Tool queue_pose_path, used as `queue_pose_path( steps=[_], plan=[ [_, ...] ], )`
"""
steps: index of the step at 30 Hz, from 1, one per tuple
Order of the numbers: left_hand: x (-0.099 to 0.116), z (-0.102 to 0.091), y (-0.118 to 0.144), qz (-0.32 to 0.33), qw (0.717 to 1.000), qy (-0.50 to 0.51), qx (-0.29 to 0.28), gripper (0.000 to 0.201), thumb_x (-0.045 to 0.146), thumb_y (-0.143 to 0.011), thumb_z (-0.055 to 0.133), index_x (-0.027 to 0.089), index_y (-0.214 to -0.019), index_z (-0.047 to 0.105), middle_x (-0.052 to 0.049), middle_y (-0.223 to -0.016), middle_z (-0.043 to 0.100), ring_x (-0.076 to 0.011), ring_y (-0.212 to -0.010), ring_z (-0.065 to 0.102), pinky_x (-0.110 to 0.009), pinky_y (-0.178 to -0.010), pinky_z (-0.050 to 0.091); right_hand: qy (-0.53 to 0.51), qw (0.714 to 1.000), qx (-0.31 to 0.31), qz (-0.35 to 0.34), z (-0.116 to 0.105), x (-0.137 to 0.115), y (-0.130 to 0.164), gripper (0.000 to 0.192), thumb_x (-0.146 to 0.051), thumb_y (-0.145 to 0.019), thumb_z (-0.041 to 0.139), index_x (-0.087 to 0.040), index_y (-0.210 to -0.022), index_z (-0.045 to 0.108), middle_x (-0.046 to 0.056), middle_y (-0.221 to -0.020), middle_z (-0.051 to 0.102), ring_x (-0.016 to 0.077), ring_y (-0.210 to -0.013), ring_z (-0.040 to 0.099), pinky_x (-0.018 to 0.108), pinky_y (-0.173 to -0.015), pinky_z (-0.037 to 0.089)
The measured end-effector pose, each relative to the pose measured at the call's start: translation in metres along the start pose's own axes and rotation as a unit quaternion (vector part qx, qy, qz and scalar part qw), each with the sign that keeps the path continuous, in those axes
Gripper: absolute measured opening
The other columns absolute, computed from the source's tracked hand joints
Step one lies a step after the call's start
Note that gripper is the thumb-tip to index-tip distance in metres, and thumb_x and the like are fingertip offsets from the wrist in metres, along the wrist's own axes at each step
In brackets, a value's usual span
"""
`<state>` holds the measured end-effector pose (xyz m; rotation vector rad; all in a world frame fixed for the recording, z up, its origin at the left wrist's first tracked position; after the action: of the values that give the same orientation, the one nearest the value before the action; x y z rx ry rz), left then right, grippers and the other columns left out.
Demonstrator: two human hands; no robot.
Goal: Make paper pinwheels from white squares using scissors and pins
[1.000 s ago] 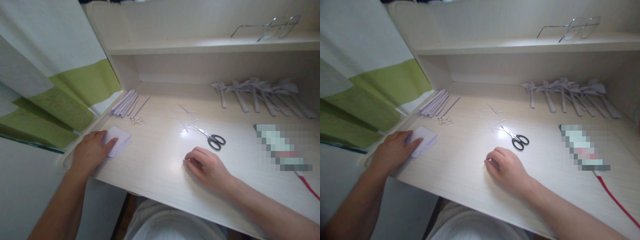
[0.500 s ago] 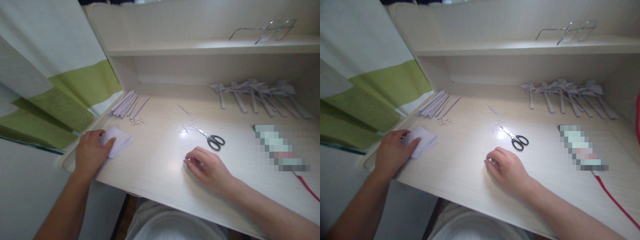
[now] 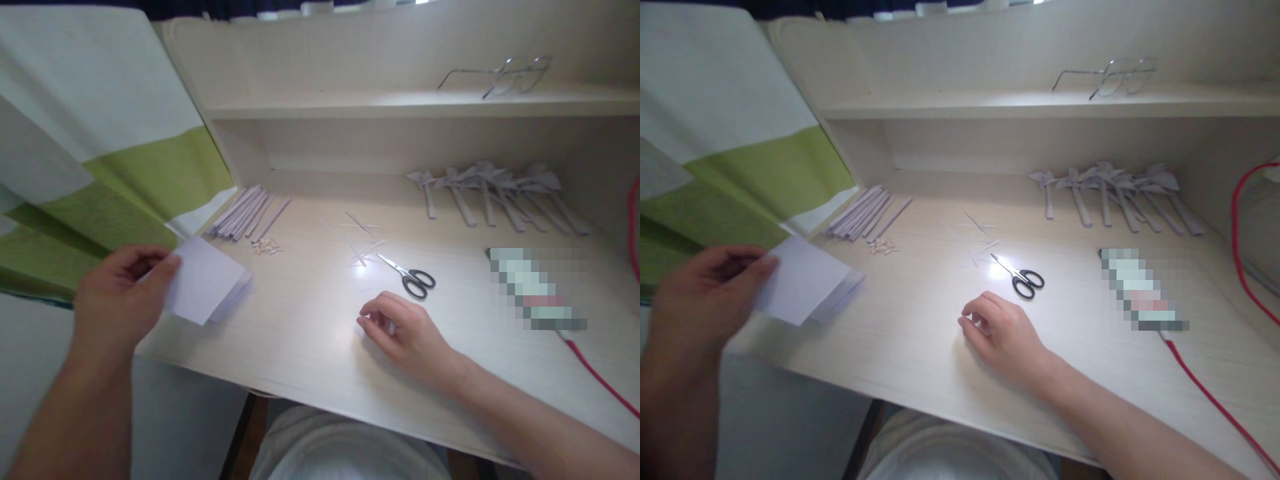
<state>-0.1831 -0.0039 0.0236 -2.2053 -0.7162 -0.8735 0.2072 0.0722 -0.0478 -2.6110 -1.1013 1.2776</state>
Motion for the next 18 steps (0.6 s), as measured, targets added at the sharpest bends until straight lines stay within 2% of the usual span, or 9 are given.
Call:
queue_pose_path(
  steps=[2,3,5,8,10,12,15,18],
  plan=[
    [0.022,0.006,0.007,-0.04,0.987,0.154,-0.013,0.022,0.037,-0.076,0.083,0.027,-0.092,0.071,0.002,-0.076,0.067,-0.0137,-0.063,0.056,-0.023,-0.052,0.044,-0.036,0.999,0.002,0.02,-0.001,-0.004,-0.001,0.009,-0.023,-0.094,0.064,-0.017,-0.091,0.071,0.004,-0.079,0.068,0.0151,-0.068,0.061,0.029,-0.064,0.045],
    [0.033,0.015,0.015,-0.055,0.975,0.211,-0.048,0.024,0.035,-0.072,0.087,0.026,-0.089,0.071,0.003,-0.073,0.065,-0.0125,-0.06,0.055,-0.021,-0.05,0.043,-0.065,0.997,-0.003,0.032,-0.001,-0.006,-0.001,0.01,-0.025,-0.094,0.066,-0.018,-0.092,0.071,0.003,-0.078,0.068,0.0148,-0.068,0.061,0.028,-0.064,0.045],
    [0.054,0.044,0.038,-0.086,0.934,0.322,-0.126,0.028,0.034,-0.07,0.087,0.026,-0.09,0.069,0.004,-0.067,0.064,-0.0122,-0.055,0.054,-0.021,-0.048,0.044,-0.138,0.989,-0.02,0.056,-0.004,-0.011,-0.003,0.014,-0.032,-0.095,0.068,-0.018,-0.093,0.072,0.003,-0.08,0.07,0.0147,-0.07,0.062,0.028,-0.065,0.046],
    [0.078,0.099,0.078,-0.11,0.87,0.393,-0.277,0.038,0.033,-0.077,0.083,0.03,-0.11,0.064,0.007,-0.066,0.064,-0.0129,-0.052,0.054,-0.021,-0.047,0.042,-0.239,0.968,-0.035,0.072,-0.009,-0.016,-0.004,0.02,-0.038,-0.095,0.07,-0.018,-0.092,0.072,0.003,-0.082,0.071,0.0157,-0.075,0.063,0.028,-0.068,0.048],
    [0.087,0.128,0.098,-0.111,0.845,0.394,-0.345,0.029,0.035,-0.082,0.078,0.027,-0.106,0.066,0.005,-0.072,0.066,-0.0127,-0.057,0.056,-0.021,-0.051,0.042,-0.292,0.953,-0.022,0.074,-0.013,-0.016,-0.004,0.023,-0.04,-0.096,0.067,-0.017,-0.09,0.071,0.003,-0.08,0.069,0.0159,-0.073,0.063,0.029,-0.067,0.048],
    [0.094,0.148,0.106,-0.091,0.841,0.375,-0.38,0.022,0.035,-0.082,0.077,0.022,-0.096,0.068,0.002,-0.08,0.068,-0.0133,-0.066,0.059,-0.023,-0.058,0.044,-0.326,0.942,0.002,0.075,-0.017,-0.013,-0.004,0.025,-0.04,-0.097,0.067,-0.017,-0.089,0.07,0.003,-0.077,0.068,0.016,-0.071,0.063,0.03,-0.068,0.049],
    [0.103,0.16,0.107,-0.041,0.835,0.32,-0.446,0.028,0.038,-0.081,0.079,0.021,-0.098,0.066,0.001,-0.086,0.068,-0.0156,-0.075,0.061,-0.025,-0.067,0.046,-0.345,0.934,0.045,0.082,-0.021,-0.006,-0.006,0.026,-0.04,-0.095,0.071,-0.017,-0.083,0.067,0.002,-0.074,0.068,0.0152,-0.068,0.063,0.03,-0.068,0.05],
    [0.113,0.16,0.105,0.038,0.837,0.239,-0.49,0.034,0.046,-0.079,0.081,0.022,-0.097,0.066,0.002,-0.086,0.067,-0.0159,-0.075,0.058,-0.026,-0.067,0.043,-0.366,0.921,0.083,0.107,-0.023,0.0,-0.01,0.031,-0.042,-0.091,0.075,-0.018,-0.076,0.063,0.0,-0.07,0.065,0.0137,-0.064,0.062,0.028,-0.064,0.049]
  ],
)
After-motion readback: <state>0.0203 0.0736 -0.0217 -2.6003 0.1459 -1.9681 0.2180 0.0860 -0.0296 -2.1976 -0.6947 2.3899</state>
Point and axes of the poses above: each hand's wrist, its own y-axis away from the middle knuckle, its own z-axis out of the palm, x = y × z, the point moved 2 cm from there along -y, towards the middle knuckle
